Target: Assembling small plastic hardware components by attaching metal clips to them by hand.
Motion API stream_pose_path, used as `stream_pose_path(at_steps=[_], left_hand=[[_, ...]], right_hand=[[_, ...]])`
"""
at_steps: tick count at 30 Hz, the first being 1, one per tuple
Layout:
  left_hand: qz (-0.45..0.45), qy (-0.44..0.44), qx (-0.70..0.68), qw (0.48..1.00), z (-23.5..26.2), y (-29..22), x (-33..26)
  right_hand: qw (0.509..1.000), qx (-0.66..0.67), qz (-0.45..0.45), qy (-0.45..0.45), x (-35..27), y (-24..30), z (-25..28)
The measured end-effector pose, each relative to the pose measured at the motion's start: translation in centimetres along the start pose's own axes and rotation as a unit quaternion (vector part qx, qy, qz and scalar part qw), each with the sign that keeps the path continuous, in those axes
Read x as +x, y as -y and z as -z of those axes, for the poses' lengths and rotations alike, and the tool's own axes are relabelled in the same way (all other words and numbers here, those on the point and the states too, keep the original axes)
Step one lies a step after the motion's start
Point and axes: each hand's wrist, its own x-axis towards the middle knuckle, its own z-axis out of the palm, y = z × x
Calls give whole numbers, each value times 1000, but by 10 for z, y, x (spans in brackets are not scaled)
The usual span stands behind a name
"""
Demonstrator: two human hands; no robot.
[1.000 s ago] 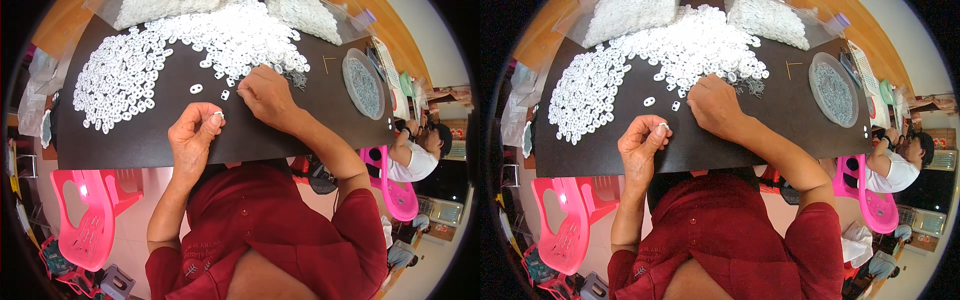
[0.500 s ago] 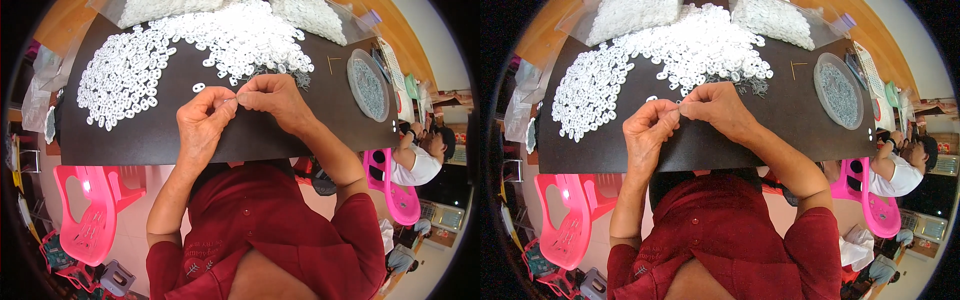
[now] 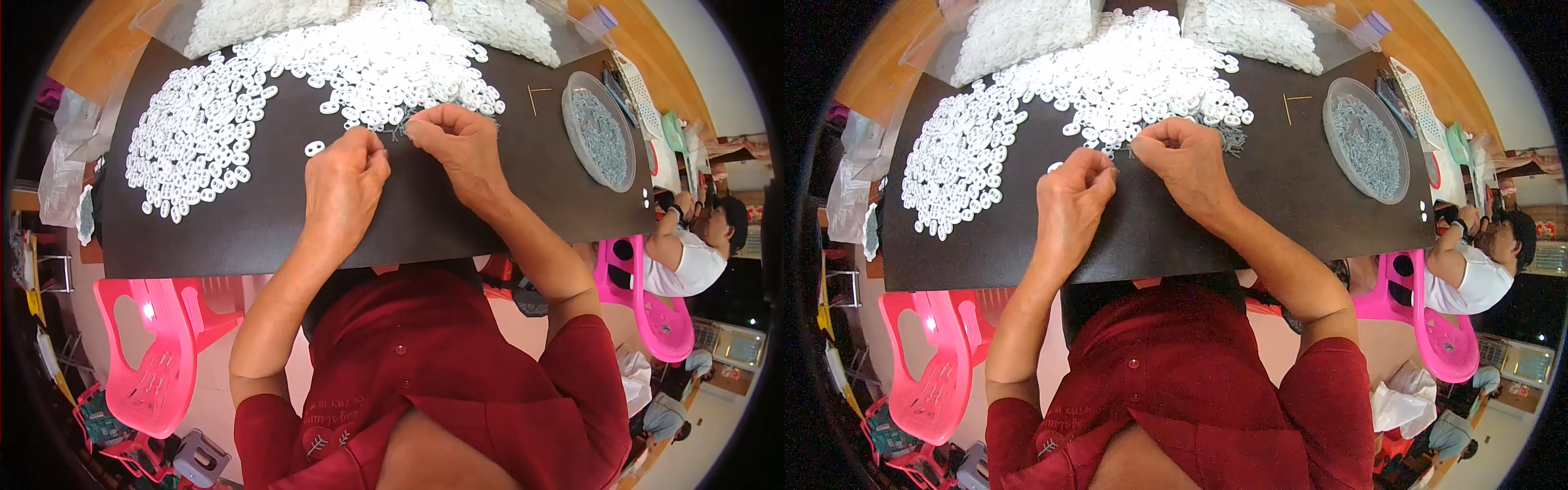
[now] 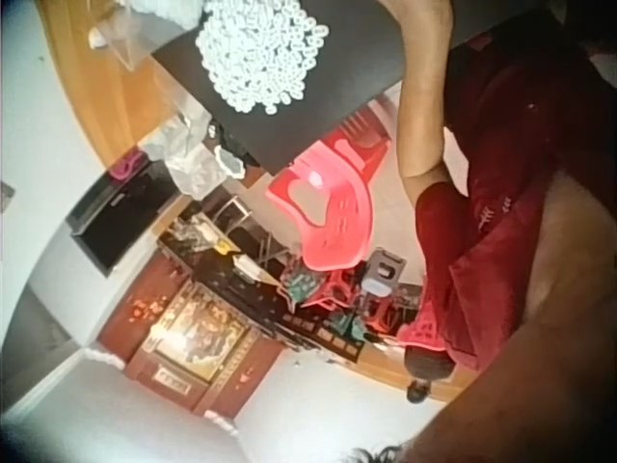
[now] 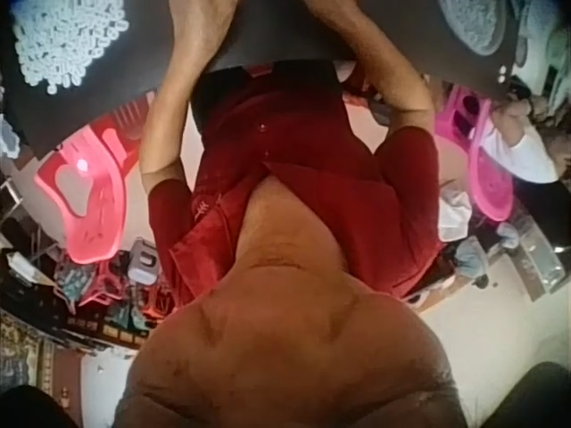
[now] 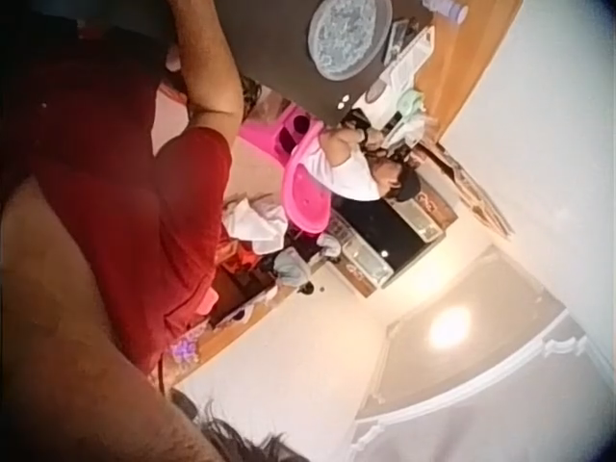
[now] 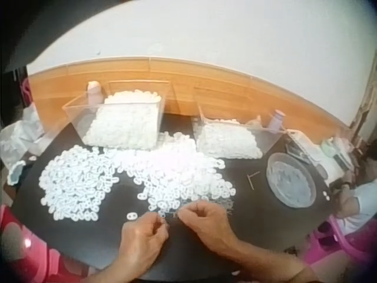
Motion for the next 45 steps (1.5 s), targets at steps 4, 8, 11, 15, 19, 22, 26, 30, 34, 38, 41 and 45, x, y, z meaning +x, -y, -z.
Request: stream_pose_path(at_steps=[4,8,11,15,19,22,26,30,34,38,41,45], left_hand=[[-64,-1,75,995,-5,1,12],[-76,-23,76,994,-2,3,9],[-11,-22,-44,999,8,1,-1],[152,8,-339,928,19,1,-13],[195,1,-419,887,20,-1,-20],[184,-7,-421,888,23,3,-25],[181,-19,-423,887,25,3,-27],[187,-29,-408,893,26,5,-30],[168,-32,-379,909,25,7,-33],[170,-42,-358,917,25,6,-34],[146,-48,-291,944,24,8,-36],[101,-61,-244,962,23,8,-36]], right_hand=[[999,-39,13,-14,0,-3,4],[997,-65,42,-3,-4,-5,6],[997,-51,48,22,-8,-2,4],[993,-73,49,79,-13,6,-3],[991,-36,55,112,-15,11,-12],[989,-31,47,136,-15,13,-19],[987,-37,60,148,-15,11,-22],[986,-50,79,135,-17,12,-27],[985,-72,94,128,-17,11,-30],[981,-99,91,137,-17,13,-32],[980,-104,99,140,-17,12,-32],[979,-108,97,144,-17,13,-33]])
